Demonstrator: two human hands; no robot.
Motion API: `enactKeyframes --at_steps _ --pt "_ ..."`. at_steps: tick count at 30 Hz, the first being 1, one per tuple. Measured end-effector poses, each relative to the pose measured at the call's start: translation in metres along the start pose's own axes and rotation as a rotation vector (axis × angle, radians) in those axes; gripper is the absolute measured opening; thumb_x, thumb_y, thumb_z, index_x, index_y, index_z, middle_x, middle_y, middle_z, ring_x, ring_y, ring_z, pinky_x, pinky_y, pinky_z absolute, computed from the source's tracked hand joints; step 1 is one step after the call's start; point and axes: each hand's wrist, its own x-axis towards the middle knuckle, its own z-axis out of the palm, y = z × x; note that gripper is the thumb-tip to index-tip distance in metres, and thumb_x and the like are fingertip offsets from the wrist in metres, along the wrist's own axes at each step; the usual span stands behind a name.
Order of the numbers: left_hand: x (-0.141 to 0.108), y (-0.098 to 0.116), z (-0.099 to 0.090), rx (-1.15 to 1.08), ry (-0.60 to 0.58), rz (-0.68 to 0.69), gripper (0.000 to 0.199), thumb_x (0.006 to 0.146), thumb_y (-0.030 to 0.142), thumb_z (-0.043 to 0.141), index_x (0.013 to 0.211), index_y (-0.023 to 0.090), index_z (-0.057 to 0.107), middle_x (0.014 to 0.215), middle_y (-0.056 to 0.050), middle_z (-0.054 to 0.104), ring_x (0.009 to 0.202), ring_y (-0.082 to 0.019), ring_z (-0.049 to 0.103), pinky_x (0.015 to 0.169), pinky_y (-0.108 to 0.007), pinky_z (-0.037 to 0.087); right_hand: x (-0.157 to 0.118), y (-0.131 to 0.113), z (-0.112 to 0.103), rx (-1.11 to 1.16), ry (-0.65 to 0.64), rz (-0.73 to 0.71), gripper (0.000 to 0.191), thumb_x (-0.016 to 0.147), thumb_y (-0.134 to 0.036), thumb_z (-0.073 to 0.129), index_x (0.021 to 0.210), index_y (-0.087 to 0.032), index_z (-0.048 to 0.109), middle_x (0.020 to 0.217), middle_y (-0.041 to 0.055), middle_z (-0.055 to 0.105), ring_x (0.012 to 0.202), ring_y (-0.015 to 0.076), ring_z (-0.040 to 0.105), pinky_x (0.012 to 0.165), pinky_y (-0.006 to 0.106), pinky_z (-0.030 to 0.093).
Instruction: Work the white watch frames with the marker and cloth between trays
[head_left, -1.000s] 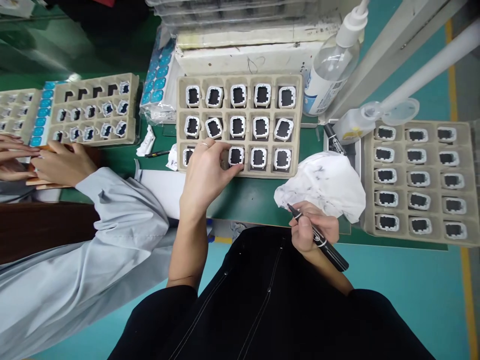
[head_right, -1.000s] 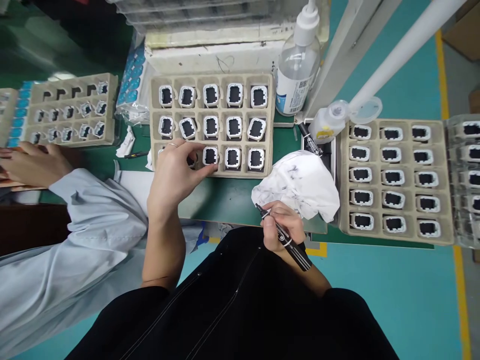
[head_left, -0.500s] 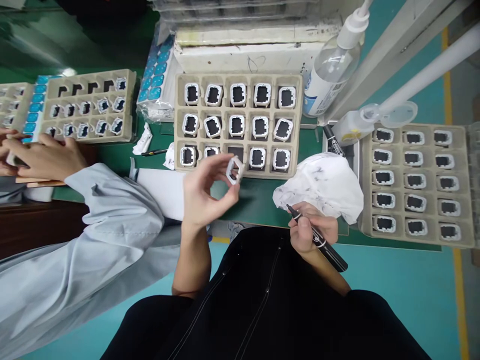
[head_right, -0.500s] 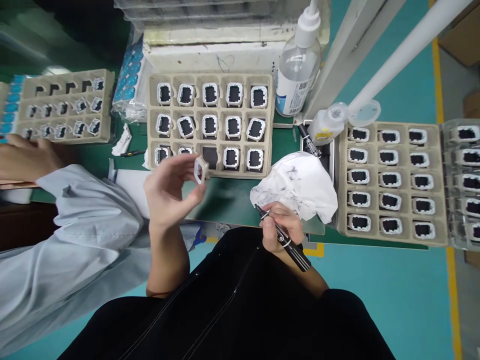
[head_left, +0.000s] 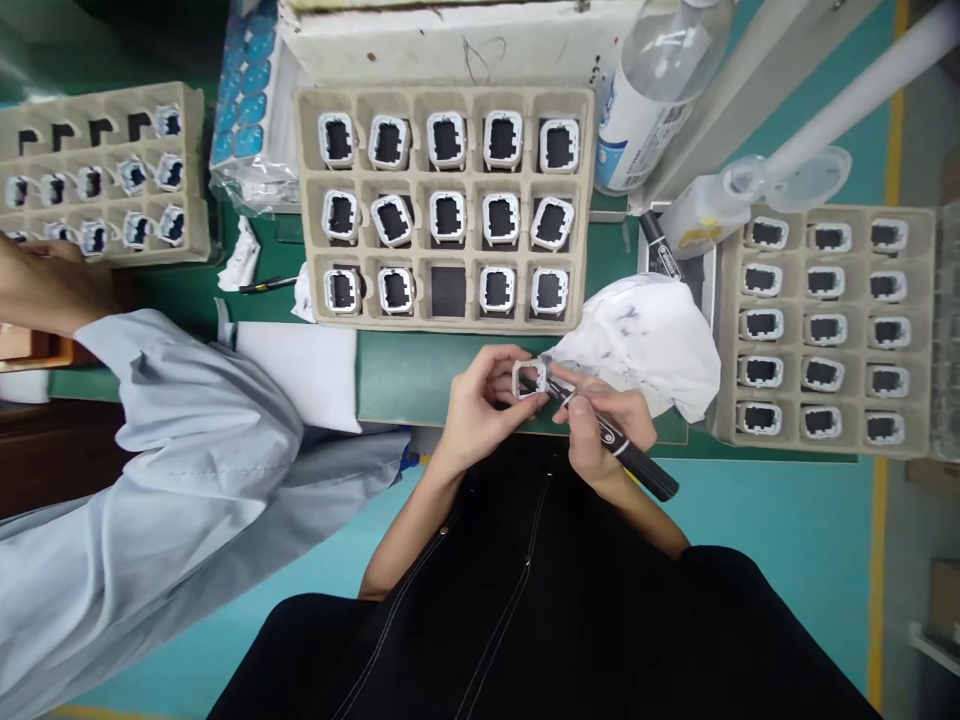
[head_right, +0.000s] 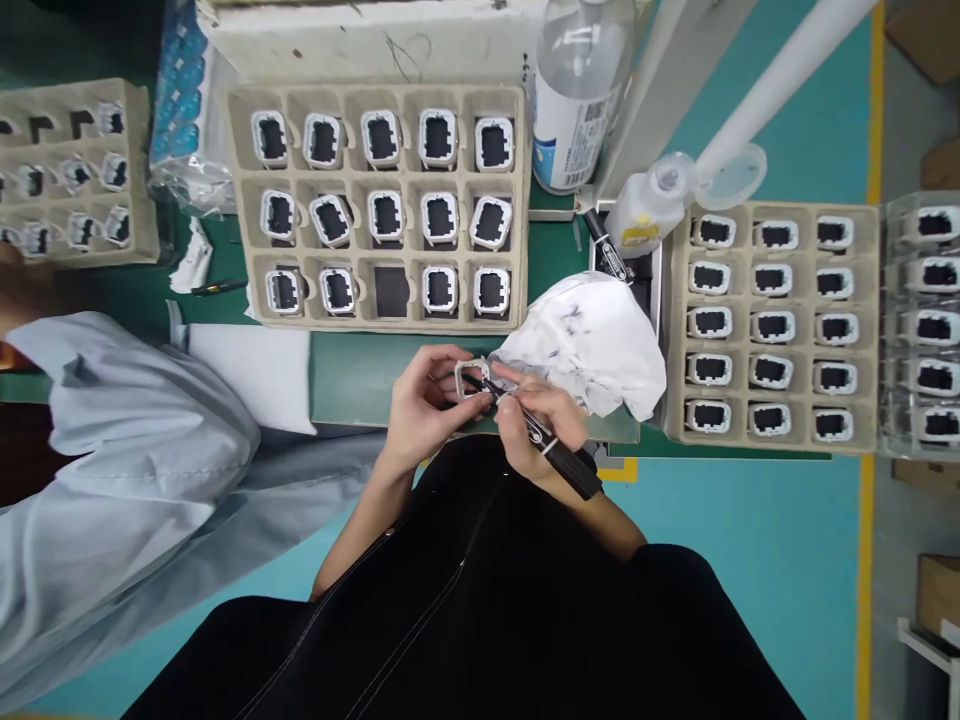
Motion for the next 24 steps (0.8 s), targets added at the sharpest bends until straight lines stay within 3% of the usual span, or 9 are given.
enactKeyframes --at_steps 5,10,13,24 --pt "0.002 0.0 -0.004 0.056 -0.047 0.088 0.056 0.099 0.049 0.104 0.144 0.024 0.08 0.118 -0.006 0.093 0.098 -0.022 0.095 0.086 -0.026 0.079 0.009 -0.011 0.008 0.002 0.033 -0.015 0.013 0.114 -0.021 0.078 0.11 -0.03 0.068 0.073 -0.0079 0.074 0.088 0.0258 0.095 0.1 0.053 0.086" --pt "-0.002 -0.006 -0.002 0.134 -0.014 0.145 0.05 0.104 0.049 0.1 0.143 0.024 0.083 0.126 -0.006 0.095 0.104 -0.022 0.096 0.093 -0.027 0.08 0.013 -0.014 0.009 -0.095 0.036 -0.044 0.014 0.114 -0.021 0.076 0.105 -0.03 0.071 0.076 -0.005 0.081 0.098 0.0294 0.098 0.091 0.047 0.086" --pt "-0.004 -0.009 -0.002 0.183 -0.014 0.175 0.048 0.107 0.049 0.098 0.145 0.026 0.083 0.129 -0.005 0.095 0.105 -0.022 0.096 0.095 -0.028 0.08 0.014 -0.017 0.009 -0.144 0.036 -0.058 0.015 0.114 -0.018 0.077 0.105 -0.03 0.071 0.077 -0.005 0.083 0.1 0.0296 0.098 0.086 0.044 0.085" --pt "-0.006 -0.007 0.0 0.329 0.023 0.303 0.039 0.112 0.04 0.094 0.146 0.025 0.083 0.126 -0.005 0.094 0.1 -0.017 0.093 0.091 -0.022 0.077 0.014 -0.017 0.009 -0.224 0.028 -0.117 0.015 0.114 -0.019 0.077 0.106 -0.03 0.069 0.087 -0.0026 0.088 0.094 0.0277 0.098 0.09 0.046 0.087"
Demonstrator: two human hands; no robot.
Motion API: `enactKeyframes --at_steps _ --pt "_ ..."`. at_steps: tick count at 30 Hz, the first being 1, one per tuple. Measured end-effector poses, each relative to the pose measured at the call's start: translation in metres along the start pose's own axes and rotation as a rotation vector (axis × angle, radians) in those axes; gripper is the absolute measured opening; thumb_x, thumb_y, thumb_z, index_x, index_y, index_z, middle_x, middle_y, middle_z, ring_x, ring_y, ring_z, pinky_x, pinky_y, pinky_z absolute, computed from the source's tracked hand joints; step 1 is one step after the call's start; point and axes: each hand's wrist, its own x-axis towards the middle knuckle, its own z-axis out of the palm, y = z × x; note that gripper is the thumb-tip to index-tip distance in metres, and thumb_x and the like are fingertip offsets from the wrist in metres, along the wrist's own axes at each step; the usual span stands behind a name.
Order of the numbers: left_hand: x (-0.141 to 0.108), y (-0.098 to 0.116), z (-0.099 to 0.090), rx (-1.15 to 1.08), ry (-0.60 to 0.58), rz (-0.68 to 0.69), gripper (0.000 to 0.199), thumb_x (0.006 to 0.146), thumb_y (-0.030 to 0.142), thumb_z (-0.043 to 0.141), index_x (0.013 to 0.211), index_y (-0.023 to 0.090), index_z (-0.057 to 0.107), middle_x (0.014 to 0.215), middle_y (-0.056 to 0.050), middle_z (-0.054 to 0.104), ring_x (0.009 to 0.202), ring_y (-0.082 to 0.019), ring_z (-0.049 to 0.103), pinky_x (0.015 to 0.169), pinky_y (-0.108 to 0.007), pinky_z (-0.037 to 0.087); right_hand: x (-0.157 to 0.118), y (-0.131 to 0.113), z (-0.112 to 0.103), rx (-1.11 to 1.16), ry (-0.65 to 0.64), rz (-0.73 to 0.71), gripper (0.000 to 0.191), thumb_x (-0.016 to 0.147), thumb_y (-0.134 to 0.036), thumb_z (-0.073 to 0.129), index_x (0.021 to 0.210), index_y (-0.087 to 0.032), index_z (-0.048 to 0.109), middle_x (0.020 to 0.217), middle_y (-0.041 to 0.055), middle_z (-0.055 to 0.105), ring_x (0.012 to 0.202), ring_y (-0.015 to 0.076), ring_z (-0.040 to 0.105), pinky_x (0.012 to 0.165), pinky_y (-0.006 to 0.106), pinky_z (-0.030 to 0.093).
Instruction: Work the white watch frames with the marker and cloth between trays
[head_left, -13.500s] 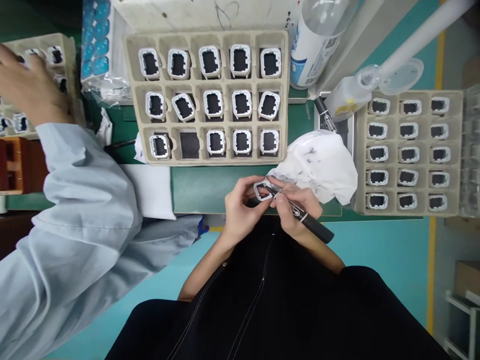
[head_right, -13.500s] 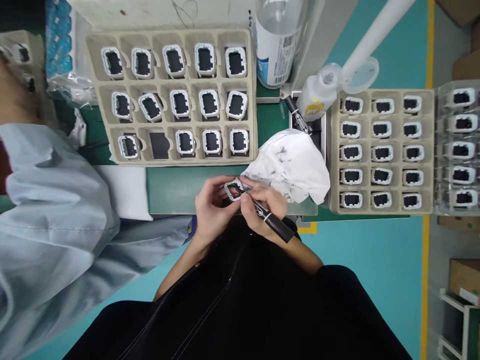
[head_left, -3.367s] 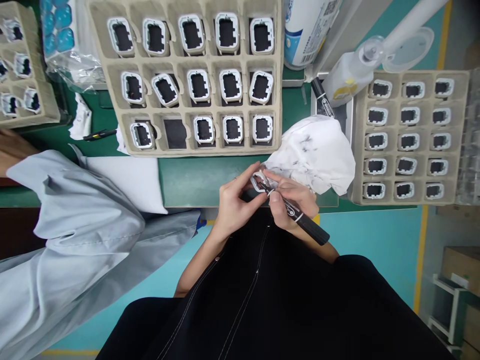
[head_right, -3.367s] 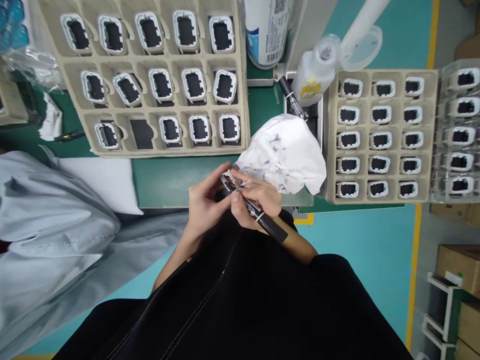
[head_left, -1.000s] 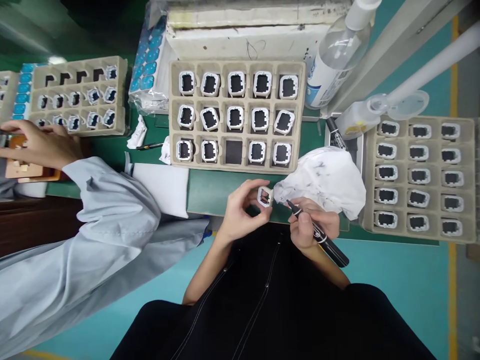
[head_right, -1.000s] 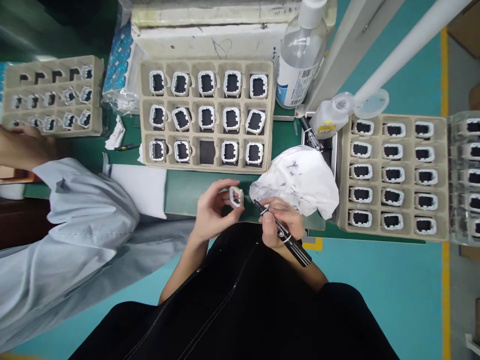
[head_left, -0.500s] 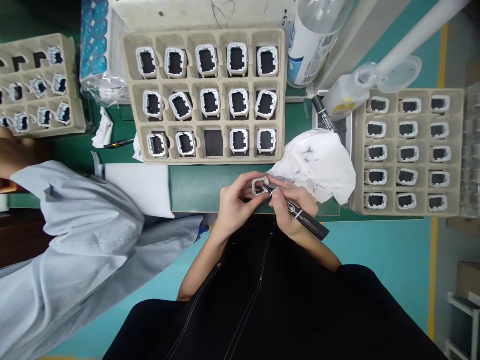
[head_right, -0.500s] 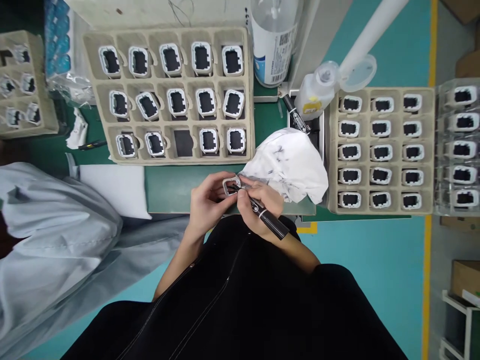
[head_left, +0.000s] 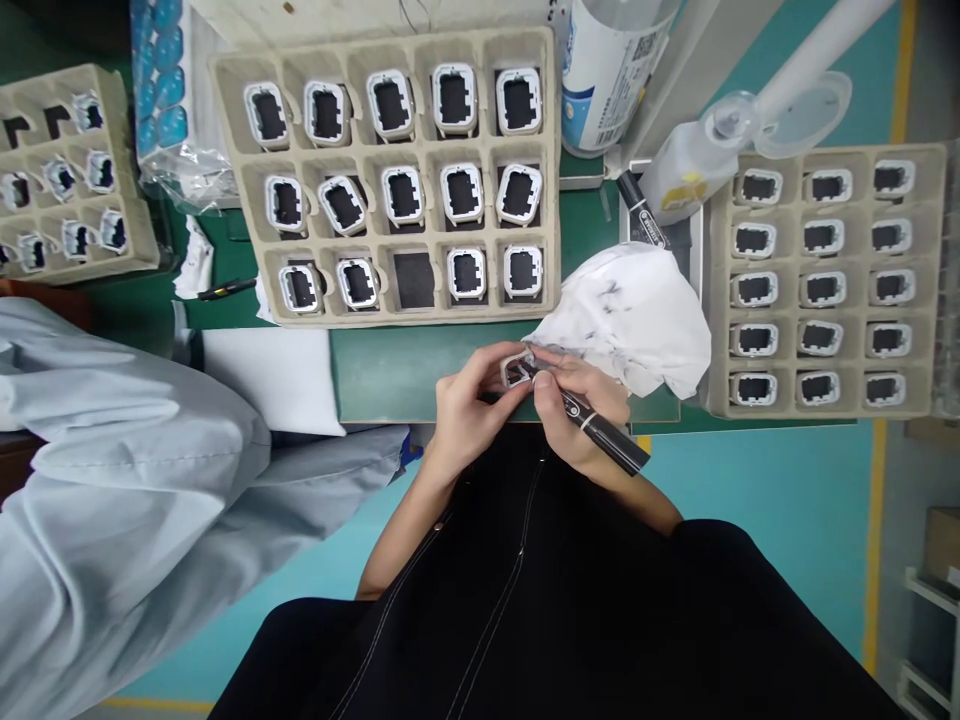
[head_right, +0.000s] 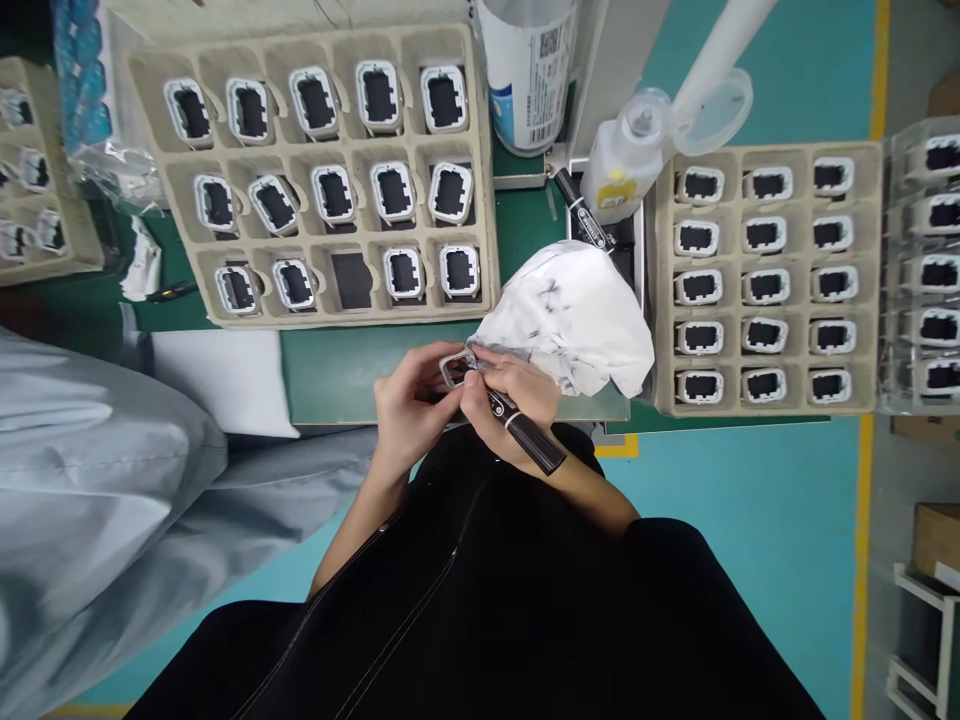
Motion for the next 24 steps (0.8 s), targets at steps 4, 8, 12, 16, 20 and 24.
enactKeyframes --at_steps 4,8,12,16,20,24 --pt "-0.0003 0.0001 0.0011 0.012 0.012 0.057 0.037 0.112 0.035 0.093 0.147 0.027 0.083 0.128 -0.004 0.094 0.101 -0.016 0.093 0.09 -0.02 0.075 -0.0005 0.0003 -0.0008 0.014 -0.014 0.006 0.016 0.113 -0.015 0.077 0.108 -0.029 0.07 0.09 -0.0012 0.09 0.098 0.0286 0.098 0.091 0.046 0.086" --pt "-0.0005 -0.0003 0.0011 0.019 0.015 0.085 0.037 0.113 0.032 0.092 0.148 0.027 0.083 0.129 -0.004 0.094 0.101 -0.015 0.093 0.09 -0.019 0.074 -0.0012 0.0 -0.0014 0.002 -0.012 0.004 0.016 0.112 -0.015 0.078 0.108 -0.029 0.071 0.092 -0.0003 0.091 0.1 0.0294 0.098 0.091 0.045 0.086" --pt "-0.0014 -0.0004 0.0011 0.06 0.02 0.085 0.036 0.114 0.036 0.091 0.147 0.026 0.083 0.127 -0.005 0.094 0.098 -0.016 0.092 0.086 -0.02 0.074 -0.0019 0.001 -0.0013 -0.017 -0.005 0.0 0.016 0.112 -0.016 0.077 0.107 -0.03 0.071 0.091 -0.0002 0.091 0.099 0.0292 0.098 0.088 0.044 0.086" --pt "-0.0021 -0.0009 0.001 0.1 0.03 0.09 0.036 0.115 0.041 0.09 0.146 0.025 0.084 0.125 -0.006 0.094 0.093 -0.016 0.091 0.083 -0.021 0.074 -0.0017 0.0021 -0.0012 -0.012 -0.013 0.002 0.016 0.113 -0.018 0.076 0.104 -0.03 0.07 0.089 -0.0009 0.089 0.093 0.0279 0.097 0.089 0.047 0.086" --pt "-0.0033 -0.0015 0.0006 0.128 0.03 0.086 0.035 0.114 0.04 0.091 0.146 0.026 0.084 0.124 -0.005 0.094 0.089 -0.014 0.089 0.082 -0.022 0.073 -0.0009 0.0022 -0.0008 0.0 -0.004 -0.007 0.016 0.113 -0.018 0.075 0.104 -0.029 0.069 0.088 -0.0016 0.089 0.089 0.0265 0.096 0.088 0.046 0.086" --pt "-0.0042 -0.0018 0.0013 0.118 0.034 0.094 0.036 0.113 0.035 0.092 0.148 0.028 0.084 0.124 -0.003 0.095 0.086 -0.012 0.088 0.083 -0.019 0.072 -0.0006 0.0029 -0.0019 -0.025 -0.021 -0.03 0.015 0.112 -0.015 0.076 0.108 -0.029 0.072 0.093 -0.0007 0.091 0.094 0.0269 0.097 0.09 0.044 0.086"
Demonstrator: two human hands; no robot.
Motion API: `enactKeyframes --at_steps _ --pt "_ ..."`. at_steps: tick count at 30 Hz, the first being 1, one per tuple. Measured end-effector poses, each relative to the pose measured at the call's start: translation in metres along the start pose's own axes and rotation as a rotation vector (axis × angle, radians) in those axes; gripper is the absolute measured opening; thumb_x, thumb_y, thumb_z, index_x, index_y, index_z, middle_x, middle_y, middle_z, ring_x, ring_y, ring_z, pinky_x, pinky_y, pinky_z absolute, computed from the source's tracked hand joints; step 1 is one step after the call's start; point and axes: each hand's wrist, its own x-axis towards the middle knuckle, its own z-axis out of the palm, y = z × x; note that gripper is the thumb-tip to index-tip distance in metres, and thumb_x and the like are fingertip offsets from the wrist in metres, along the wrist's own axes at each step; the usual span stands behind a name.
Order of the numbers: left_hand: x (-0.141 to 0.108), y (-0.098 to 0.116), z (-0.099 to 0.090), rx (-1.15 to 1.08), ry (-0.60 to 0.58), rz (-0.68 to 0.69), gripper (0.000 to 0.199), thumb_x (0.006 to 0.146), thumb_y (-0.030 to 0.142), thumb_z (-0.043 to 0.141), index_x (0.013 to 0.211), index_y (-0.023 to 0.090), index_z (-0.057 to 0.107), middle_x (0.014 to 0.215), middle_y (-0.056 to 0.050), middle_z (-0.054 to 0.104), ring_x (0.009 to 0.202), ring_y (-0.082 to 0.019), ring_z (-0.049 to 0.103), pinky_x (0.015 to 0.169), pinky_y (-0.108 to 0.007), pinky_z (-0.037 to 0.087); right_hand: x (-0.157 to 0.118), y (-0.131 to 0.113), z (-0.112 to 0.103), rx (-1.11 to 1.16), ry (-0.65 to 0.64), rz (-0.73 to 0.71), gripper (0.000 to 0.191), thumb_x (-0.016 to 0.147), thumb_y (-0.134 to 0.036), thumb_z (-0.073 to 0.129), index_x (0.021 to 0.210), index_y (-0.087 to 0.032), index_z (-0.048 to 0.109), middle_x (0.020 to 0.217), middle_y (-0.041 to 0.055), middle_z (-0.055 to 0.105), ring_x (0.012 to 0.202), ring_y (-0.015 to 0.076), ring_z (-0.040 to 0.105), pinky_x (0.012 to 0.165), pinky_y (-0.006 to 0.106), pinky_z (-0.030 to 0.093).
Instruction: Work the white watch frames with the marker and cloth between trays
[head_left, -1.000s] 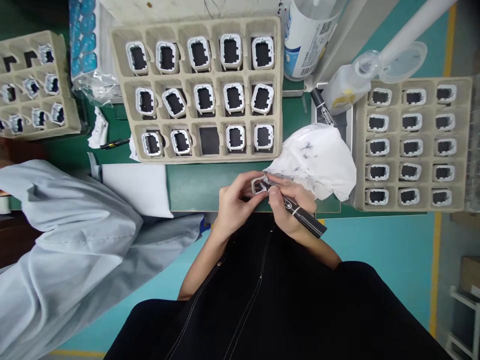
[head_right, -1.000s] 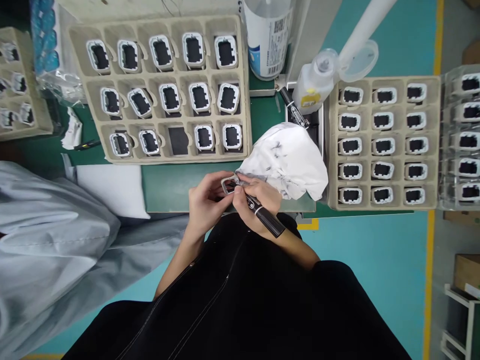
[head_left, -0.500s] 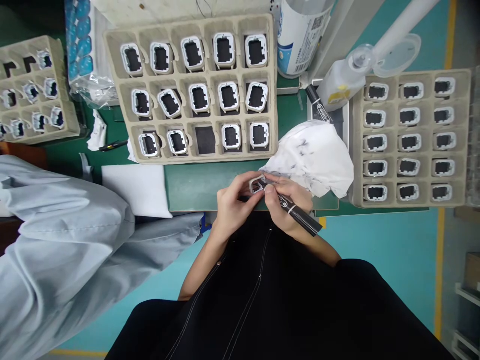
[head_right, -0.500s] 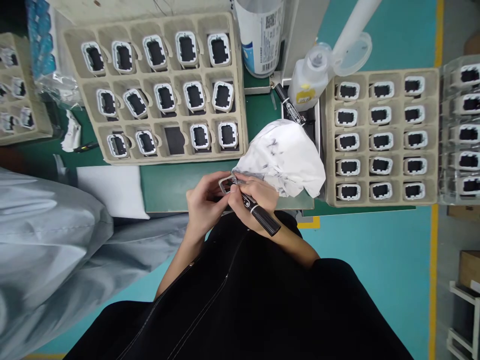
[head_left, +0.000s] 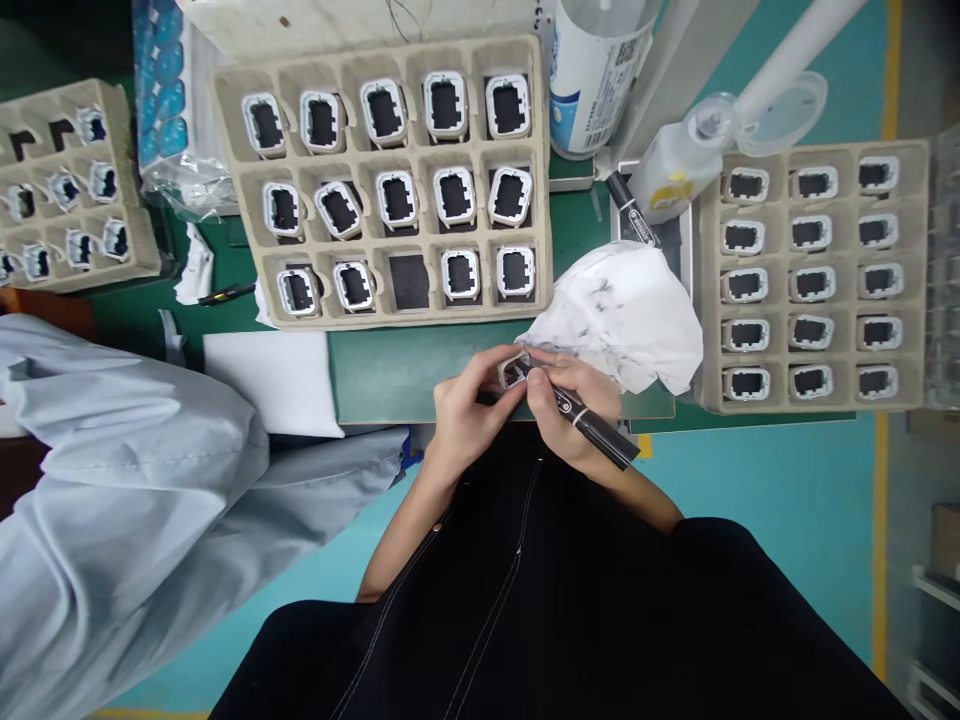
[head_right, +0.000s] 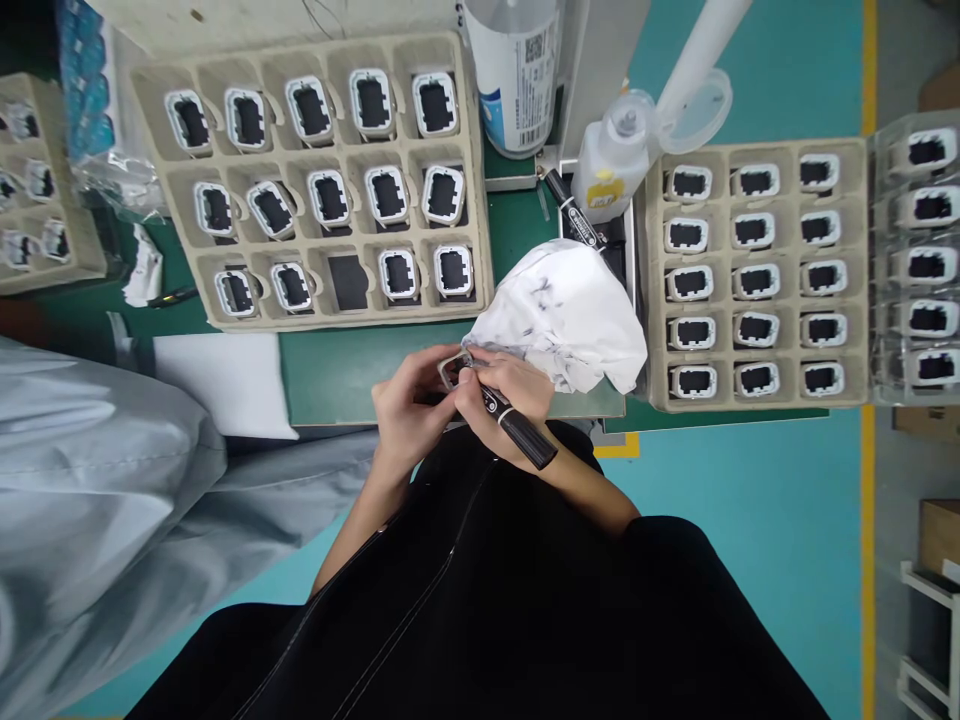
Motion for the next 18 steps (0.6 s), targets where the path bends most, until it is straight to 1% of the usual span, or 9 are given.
enactKeyframes --at_steps 3,5,10,12,15,18 --pt "0.0005 0.0006 0.0005 -0.018 0.011 0.0 0.035 0.112 0.034 0.093 0.146 0.027 0.085 0.122 -0.002 0.095 0.085 -0.011 0.087 0.081 -0.018 0.071 0.0001 0.001 -0.0009 -0.002 -0.041 -0.036 0.019 0.109 -0.011 0.078 0.111 -0.03 0.072 0.093 -0.0018 0.091 0.095 0.0261 0.097 0.093 0.043 0.085" --pt "0.001 0.0014 0.0006 -0.03 0.021 -0.008 0.034 0.112 0.035 0.093 0.144 0.026 0.086 0.122 -0.003 0.095 0.084 -0.011 0.087 0.079 -0.018 0.07 0.0001 0.0015 -0.0007 -0.004 -0.045 -0.052 0.019 0.109 -0.011 0.078 0.11 -0.03 0.072 0.091 -0.0025 0.09 0.094 0.0259 0.097 0.092 0.043 0.085" --pt "0.0015 0.0028 0.001 -0.048 0.024 -0.091 0.035 0.109 0.042 0.096 0.139 0.024 0.087 0.113 -0.004 0.095 0.085 -0.013 0.087 0.076 -0.02 0.07 -0.0014 0.0024 0.0009 -0.026 -0.013 -0.006 0.015 0.113 -0.016 0.075 0.107 -0.03 0.072 0.097 0.0004 0.093 0.096 0.0269 0.097 0.088 0.043 0.085" --pt "0.0015 0.0024 0.0012 -0.059 0.018 -0.114 0.037 0.109 0.044 0.096 0.139 0.024 0.087 0.111 -0.003 0.095 0.084 -0.013 0.087 0.076 -0.02 0.07 -0.0026 0.0031 0.0009 -0.041 -0.023 0.0 0.015 0.114 -0.018 0.074 0.105 -0.03 0.072 0.096 0.0004 0.093 0.097 0.0265 0.097 0.087 0.042 0.084" --pt "0.0012 0.0016 0.0011 -0.081 0.017 -0.111 0.037 0.109 0.044 0.096 0.139 0.024 0.087 0.11 -0.003 0.095 0.083 -0.013 0.087 0.075 -0.019 0.069 -0.0042 0.0037 0.0002 -0.085 -0.049 -0.012 0.017 0.115 -0.023 0.074 0.099 -0.03 0.071 0.09 -0.0011 0.09 0.094 0.0254 0.097 0.086 0.041 0.085" --pt "0.0005 0.0013 0.001 -0.068 0.02 -0.099 0.037 0.11 0.044 0.095 0.139 0.024 0.087 0.112 -0.003 0.095 0.084 -0.013 0.087 0.075 -0.019 0.069 -0.0047 0.0033 -0.0003 -0.083 -0.069 -0.011 0.016 0.114 -0.024 0.075 0.099 -0.03 0.073 0.089 -0.0011 0.089 0.094 0.0254 0.097 0.086 0.041 0.085"
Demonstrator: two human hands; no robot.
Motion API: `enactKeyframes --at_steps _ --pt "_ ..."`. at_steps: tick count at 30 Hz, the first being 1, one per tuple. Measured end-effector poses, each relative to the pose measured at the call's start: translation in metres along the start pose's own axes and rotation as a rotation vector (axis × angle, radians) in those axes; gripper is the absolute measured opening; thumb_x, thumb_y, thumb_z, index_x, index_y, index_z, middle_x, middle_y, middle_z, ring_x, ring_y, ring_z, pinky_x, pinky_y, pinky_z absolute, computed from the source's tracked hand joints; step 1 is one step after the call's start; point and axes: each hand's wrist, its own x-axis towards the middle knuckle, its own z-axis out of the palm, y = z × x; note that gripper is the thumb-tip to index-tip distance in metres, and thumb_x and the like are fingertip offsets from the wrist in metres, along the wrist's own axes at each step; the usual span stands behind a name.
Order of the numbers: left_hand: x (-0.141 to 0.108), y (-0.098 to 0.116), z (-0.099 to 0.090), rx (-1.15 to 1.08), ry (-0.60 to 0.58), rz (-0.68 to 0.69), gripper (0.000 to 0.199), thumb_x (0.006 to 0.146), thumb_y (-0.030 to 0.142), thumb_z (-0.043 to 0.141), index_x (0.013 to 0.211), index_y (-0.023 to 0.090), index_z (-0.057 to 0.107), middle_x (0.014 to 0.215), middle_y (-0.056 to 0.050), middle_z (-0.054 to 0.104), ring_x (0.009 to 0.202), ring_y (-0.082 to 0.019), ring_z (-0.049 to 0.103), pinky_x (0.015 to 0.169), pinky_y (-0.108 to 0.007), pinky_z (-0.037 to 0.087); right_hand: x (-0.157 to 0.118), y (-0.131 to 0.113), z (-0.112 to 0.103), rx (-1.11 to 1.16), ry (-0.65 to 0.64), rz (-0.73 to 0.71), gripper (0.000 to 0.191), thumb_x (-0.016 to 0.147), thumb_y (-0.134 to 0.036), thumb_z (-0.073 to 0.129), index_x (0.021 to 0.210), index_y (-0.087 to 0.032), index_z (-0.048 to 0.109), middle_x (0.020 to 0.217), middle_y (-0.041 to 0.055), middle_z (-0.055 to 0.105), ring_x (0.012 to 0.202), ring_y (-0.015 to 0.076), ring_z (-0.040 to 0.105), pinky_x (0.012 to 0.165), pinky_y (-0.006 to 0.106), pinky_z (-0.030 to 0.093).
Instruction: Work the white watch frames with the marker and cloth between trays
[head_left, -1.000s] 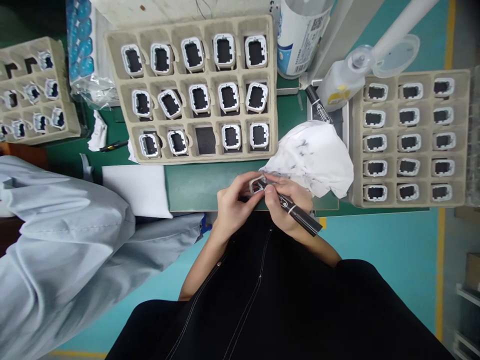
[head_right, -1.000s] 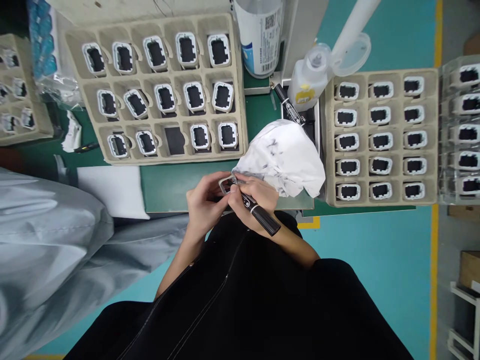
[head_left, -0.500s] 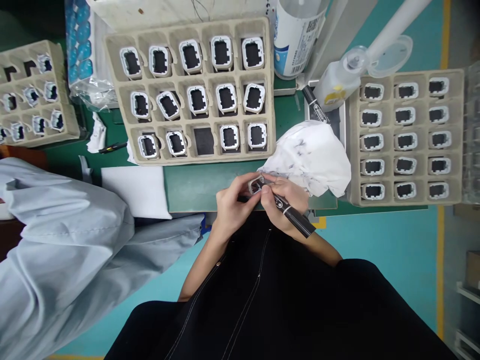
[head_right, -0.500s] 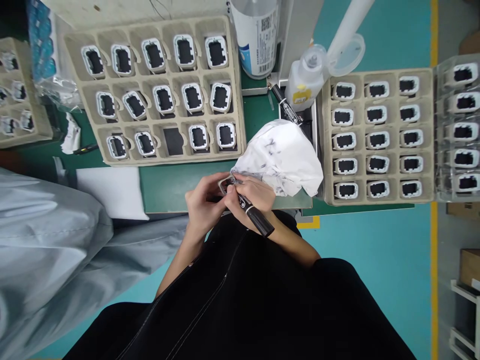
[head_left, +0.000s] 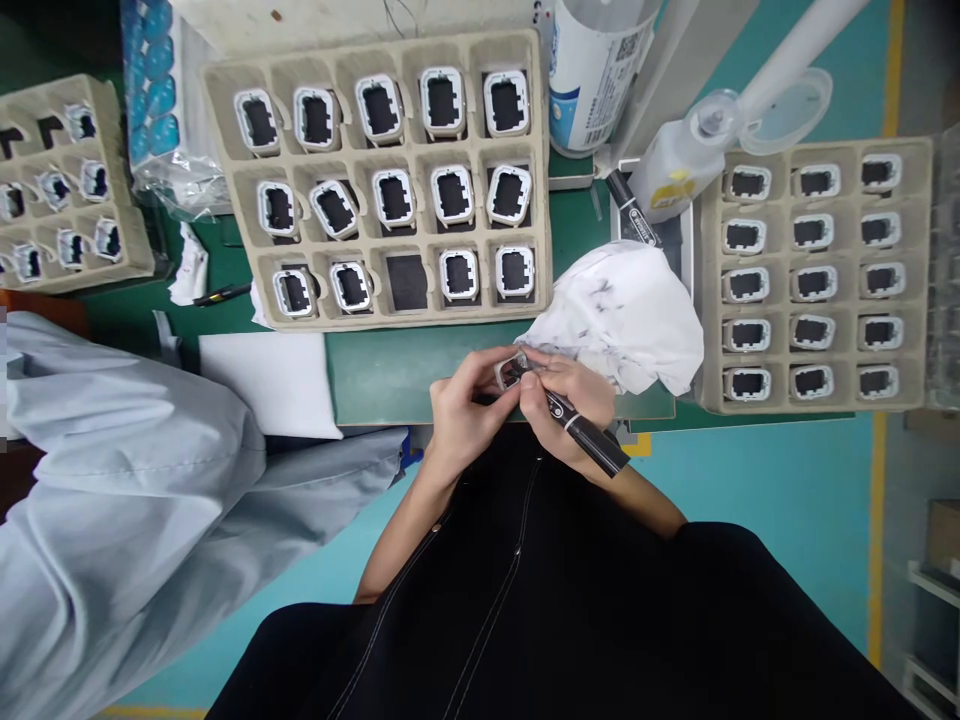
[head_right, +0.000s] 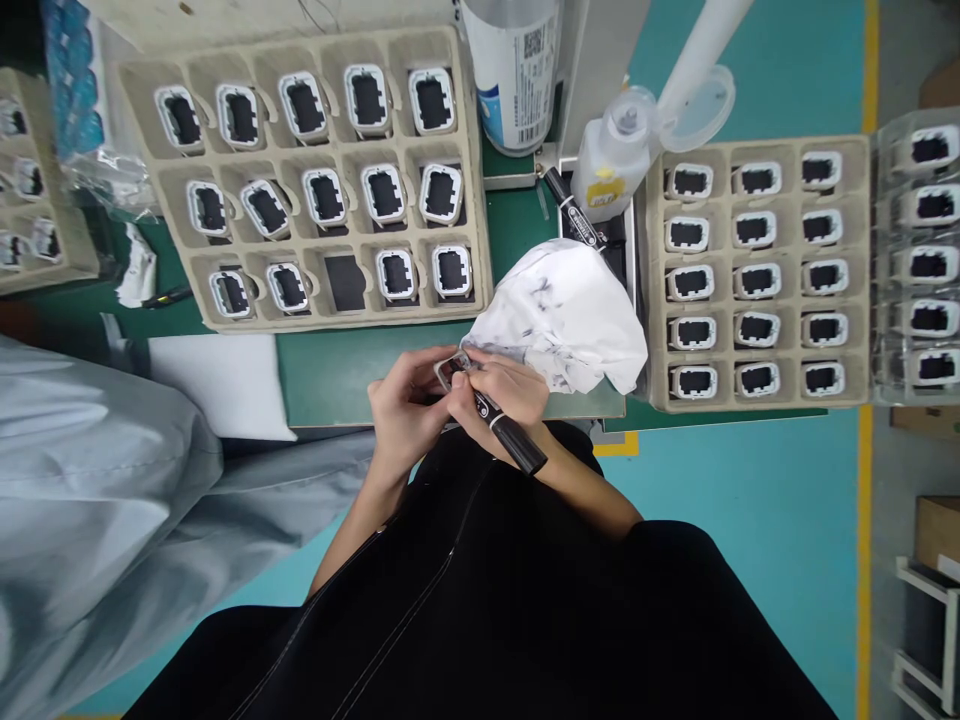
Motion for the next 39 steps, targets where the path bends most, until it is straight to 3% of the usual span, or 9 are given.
enactKeyframes --at_steps 22,31,39 --pt "-0.0025 -0.0043 0.0032 0.024 0.013 -0.012 0.038 0.11 0.047 0.094 0.139 0.024 0.087 0.11 -0.003 0.094 0.079 -0.012 0.083 0.075 -0.021 0.069 0.0068 -0.0026 0.0027 0.044 0.059 -0.041 0.018 0.111 -0.013 0.074 0.105 -0.03 0.07 0.087 -0.003 0.089 0.092 0.0259 0.097 0.085 0.04 0.084" --pt "0.0001 -0.0008 0.0021 -0.043 -0.008 -0.056 0.04 0.108 0.046 0.096 0.141 0.025 0.085 0.113 -0.003 0.095 0.09 -0.016 0.09 0.08 -0.023 0.073 0.001 -0.0005 0.0006 0.051 0.031 0.005 0.013 0.112 -0.019 0.076 0.105 -0.03 0.072 0.092 -0.0007 0.092 0.103 0.0298 0.099 0.09 0.044 0.085" --pt "-0.0009 -0.0029 0.0031 0.001 -0.002 -0.024 0.04 0.11 0.047 0.094 0.142 0.025 0.086 0.115 -0.004 0.095 0.088 -0.015 0.088 0.078 -0.022 0.071 0.0038 -0.0019 0.0016 0.01 0.059 -0.025 0.014 0.113 -0.02 0.077 0.105 -0.03 0.072 0.092 -0.001 0.093 0.094 0.0271 0.098 0.087 0.042 0.086"
